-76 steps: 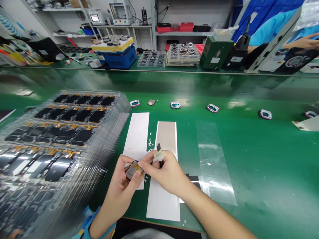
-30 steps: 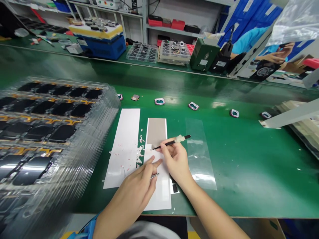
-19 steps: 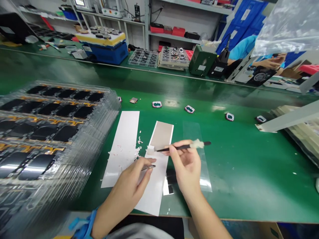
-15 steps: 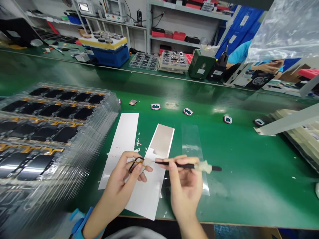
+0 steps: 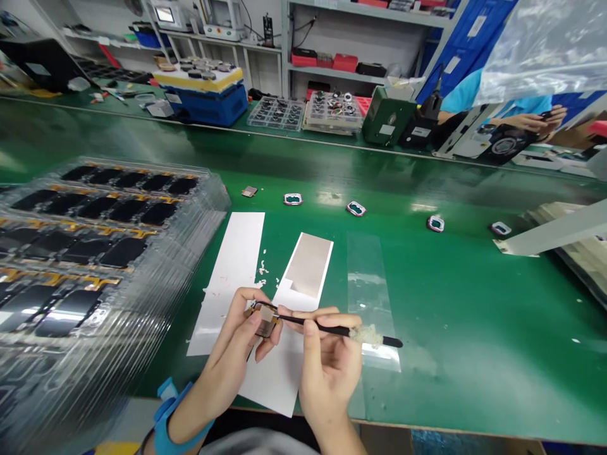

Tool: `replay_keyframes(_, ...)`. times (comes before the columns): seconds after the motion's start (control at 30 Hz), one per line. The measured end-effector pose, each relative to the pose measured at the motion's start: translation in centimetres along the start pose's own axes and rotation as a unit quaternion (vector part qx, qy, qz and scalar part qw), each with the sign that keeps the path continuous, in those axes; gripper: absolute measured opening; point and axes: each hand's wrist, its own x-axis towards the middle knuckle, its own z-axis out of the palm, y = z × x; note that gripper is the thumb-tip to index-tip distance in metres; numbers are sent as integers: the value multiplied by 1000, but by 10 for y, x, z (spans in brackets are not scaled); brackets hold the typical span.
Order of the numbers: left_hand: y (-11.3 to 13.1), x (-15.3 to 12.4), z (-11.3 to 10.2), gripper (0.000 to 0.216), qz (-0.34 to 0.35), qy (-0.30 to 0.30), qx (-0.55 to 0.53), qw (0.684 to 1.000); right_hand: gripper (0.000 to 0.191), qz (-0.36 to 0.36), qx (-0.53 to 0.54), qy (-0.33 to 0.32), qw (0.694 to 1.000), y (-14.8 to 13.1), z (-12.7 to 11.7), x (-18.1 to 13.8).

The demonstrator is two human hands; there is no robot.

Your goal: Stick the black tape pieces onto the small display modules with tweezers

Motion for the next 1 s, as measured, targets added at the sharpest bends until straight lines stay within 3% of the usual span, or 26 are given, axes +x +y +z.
replay_keyframes(0.43, 1, 0, 2, 17, 17, 8, 26, 999, 10, 18, -42, 4, 999, -1, 0, 0)
replay_keyframes(0.77, -13, 2, 0, 18, 49, 65, 33, 996, 8, 38, -10, -18, 999, 1, -3, 1)
replay_keyframes(0.9, -16, 5, -2, 19, 38, 100, 41, 993, 7, 62, 17, 21, 998, -4, -11, 7)
replay_keyframes(1.0, -12, 4, -3, 17, 14, 79, 60, 995, 15, 64, -11, 59, 996, -9, -26, 12)
